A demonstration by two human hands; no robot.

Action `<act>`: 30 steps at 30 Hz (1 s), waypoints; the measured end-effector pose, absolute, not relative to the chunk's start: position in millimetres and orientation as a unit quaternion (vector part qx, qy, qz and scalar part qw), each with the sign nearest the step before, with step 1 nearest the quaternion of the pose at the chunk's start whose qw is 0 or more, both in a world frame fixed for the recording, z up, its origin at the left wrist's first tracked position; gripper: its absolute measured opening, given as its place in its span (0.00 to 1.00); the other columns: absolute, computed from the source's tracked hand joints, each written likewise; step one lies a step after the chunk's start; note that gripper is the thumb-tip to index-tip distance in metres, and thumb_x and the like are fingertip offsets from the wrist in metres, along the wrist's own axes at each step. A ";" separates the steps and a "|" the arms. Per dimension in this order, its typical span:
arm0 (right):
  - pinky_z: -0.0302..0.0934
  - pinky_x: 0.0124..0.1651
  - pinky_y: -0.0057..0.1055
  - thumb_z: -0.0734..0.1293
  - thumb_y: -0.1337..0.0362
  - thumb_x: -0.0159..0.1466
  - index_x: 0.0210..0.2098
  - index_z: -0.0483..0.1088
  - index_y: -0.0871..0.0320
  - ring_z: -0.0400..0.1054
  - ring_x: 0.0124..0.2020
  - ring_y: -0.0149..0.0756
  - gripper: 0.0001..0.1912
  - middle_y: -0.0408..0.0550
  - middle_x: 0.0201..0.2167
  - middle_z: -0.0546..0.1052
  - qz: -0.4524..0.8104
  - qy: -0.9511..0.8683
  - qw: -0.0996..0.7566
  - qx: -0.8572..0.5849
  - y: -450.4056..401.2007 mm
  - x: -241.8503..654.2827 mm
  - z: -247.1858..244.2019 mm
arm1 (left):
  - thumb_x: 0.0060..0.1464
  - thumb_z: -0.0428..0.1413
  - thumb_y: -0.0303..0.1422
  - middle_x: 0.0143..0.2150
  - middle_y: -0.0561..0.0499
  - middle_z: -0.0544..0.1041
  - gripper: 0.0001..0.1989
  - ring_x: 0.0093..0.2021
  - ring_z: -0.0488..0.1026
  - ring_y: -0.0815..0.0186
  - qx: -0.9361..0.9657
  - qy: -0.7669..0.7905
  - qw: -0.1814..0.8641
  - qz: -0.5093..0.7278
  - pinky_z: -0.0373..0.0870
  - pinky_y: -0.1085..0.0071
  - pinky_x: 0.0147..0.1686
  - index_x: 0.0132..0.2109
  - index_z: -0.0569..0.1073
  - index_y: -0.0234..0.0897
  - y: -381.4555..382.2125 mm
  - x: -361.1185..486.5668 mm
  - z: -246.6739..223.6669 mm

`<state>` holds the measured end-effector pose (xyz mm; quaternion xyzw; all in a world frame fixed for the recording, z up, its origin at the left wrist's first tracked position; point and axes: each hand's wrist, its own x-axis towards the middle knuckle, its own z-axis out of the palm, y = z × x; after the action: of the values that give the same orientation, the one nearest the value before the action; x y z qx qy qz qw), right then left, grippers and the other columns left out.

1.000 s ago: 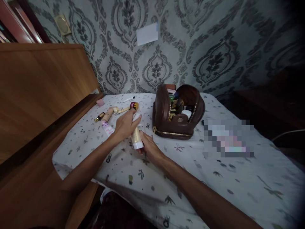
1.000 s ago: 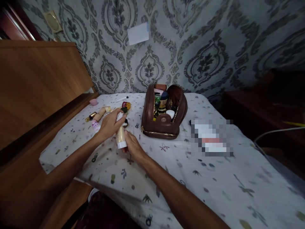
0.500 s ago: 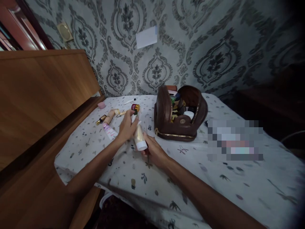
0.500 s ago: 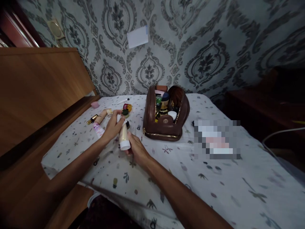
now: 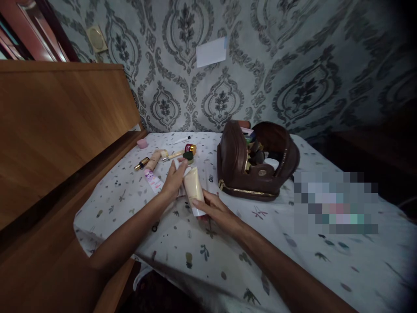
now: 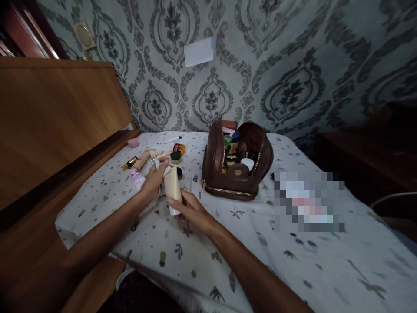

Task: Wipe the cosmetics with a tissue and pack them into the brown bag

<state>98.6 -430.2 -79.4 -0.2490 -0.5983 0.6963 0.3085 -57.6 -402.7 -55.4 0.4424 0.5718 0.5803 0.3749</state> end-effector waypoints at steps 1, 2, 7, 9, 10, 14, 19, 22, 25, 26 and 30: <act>0.53 0.22 0.23 0.72 0.42 0.55 0.34 0.68 0.59 0.60 0.22 0.26 0.26 0.39 0.22 0.67 0.697 -0.604 0.301 -0.243 -430.5 98.9 -79.0 | 0.58 0.51 0.50 0.42 0.48 0.77 0.21 0.43 0.76 0.61 0.430 0.571 0.387 0.583 0.73 0.65 0.43 0.49 0.65 0.40 -400.1 -58.4 -55.3; 0.53 0.22 0.23 0.72 0.42 0.56 0.36 0.68 0.59 0.62 0.22 0.26 0.26 0.39 0.24 0.68 0.699 -0.605 0.297 -0.240 -430.6 99.0 -79.0 | 0.57 0.52 0.50 0.39 0.49 0.77 0.21 0.40 0.77 0.61 0.420 0.568 0.396 0.587 0.74 0.66 0.40 0.48 0.66 0.39 -398.7 -58.4 -55.3; 0.54 0.21 0.23 0.72 0.45 0.57 0.48 0.61 0.54 0.68 0.24 0.29 0.29 0.41 0.30 0.74 0.717 -0.549 0.342 -0.260 -424.7 96.8 -84.9 | 0.50 0.59 0.52 0.33 0.53 0.75 0.25 0.32 0.75 0.65 0.352 0.514 0.466 0.629 0.72 0.70 0.32 0.47 0.67 0.39 -408.2 -48.0 -58.0; 0.56 0.20 0.23 0.73 0.44 0.57 0.46 0.59 0.54 0.68 0.22 0.29 0.30 0.41 0.29 0.74 0.714 -0.524 0.376 -0.272 -420.3 95.8 -89.5 | 0.50 0.59 0.53 0.32 0.54 0.74 0.29 0.25 0.71 0.67 0.365 0.505 0.501 0.599 0.68 0.72 0.24 0.53 0.65 0.41 -417.0 -41.6 -61.7; 0.58 0.20 0.24 0.73 0.44 0.56 0.46 0.58 0.54 0.68 0.23 0.30 0.30 0.41 0.29 0.74 0.714 -0.514 0.388 -0.274 -418.3 95.5 -91.6 | 0.51 0.59 0.53 0.32 0.55 0.74 0.31 0.22 0.69 0.69 0.390 0.506 0.514 0.572 0.65 0.72 0.21 0.56 0.63 0.42 -421.7 -38.6 -64.0; 0.65 0.22 0.27 0.74 0.45 0.56 0.47 0.58 0.51 0.72 0.29 0.34 0.30 0.45 0.37 0.75 0.722 -0.482 0.413 -0.277 -415.4 94.3 -95.7 | 0.57 0.55 0.52 0.37 0.52 0.75 0.31 0.24 0.70 0.68 0.497 0.506 0.492 0.505 0.67 0.72 0.21 0.60 0.60 0.41 -436.2 -31.8 -72.2; 0.71 0.26 0.29 0.76 0.48 0.54 0.47 0.63 0.52 0.71 0.32 0.34 0.29 0.44 0.39 0.74 0.720 -0.514 0.382 -0.267 -419.1 93.6 -91.0 | 0.61 0.52 0.50 0.47 0.47 0.76 0.24 0.39 0.76 0.63 0.489 0.528 0.447 0.531 0.74 0.69 0.35 0.57 0.63 0.41 -434.3 -40.7 -71.7; 0.70 0.26 0.29 0.75 0.49 0.55 0.46 0.68 0.55 0.70 0.28 0.33 0.26 0.43 0.34 0.74 0.734 -0.538 0.335 -0.245 -422.0 94.2 -87.3 | 0.62 0.52 0.49 0.47 0.47 0.77 0.22 0.45 0.77 0.61 0.423 0.538 0.435 0.585 0.74 0.66 0.43 0.57 0.63 0.42 -426.8 -47.7 -65.4; 0.69 0.28 0.29 0.74 0.50 0.58 0.47 0.70 0.57 0.74 0.31 0.36 0.24 0.44 0.33 0.75 0.768 -0.529 0.295 -0.208 -425.5 95.1 -84.4 | 0.61 0.52 0.49 0.46 0.46 0.79 0.23 0.47 0.77 0.59 0.354 0.494 0.477 0.635 0.74 0.65 0.43 0.56 0.63 0.41 -421.8 -50.6 -55.9; 0.69 0.29 0.29 0.73 0.50 0.58 0.48 0.70 0.56 0.75 0.32 0.37 0.25 0.45 0.33 0.75 0.784 -0.515 0.287 -0.194 -426.8 95.4 -83.6 | 0.60 0.53 0.50 0.46 0.46 0.79 0.23 0.47 0.78 0.59 0.342 0.470 0.500 0.642 0.74 0.65 0.43 0.55 0.64 0.40 -421.4 -50.9 -52.7; 0.67 0.27 0.28 0.76 0.50 0.56 0.55 0.63 0.53 0.77 0.32 0.40 0.33 0.46 0.33 0.78 0.852 -0.421 0.264 -0.167 -430.7 96.6 -79.6 | 0.56 0.57 0.52 0.39 0.50 0.78 0.25 0.38 0.78 0.64 0.351 0.415 0.553 0.632 0.74 0.70 0.37 0.52 0.67 0.40 -423.8 -51.8 -46.0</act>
<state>96.6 -430.7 -79.6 -0.1668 -0.4211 0.8516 0.2640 -51.8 -423.8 -46.0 0.3508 0.4152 0.6316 0.5528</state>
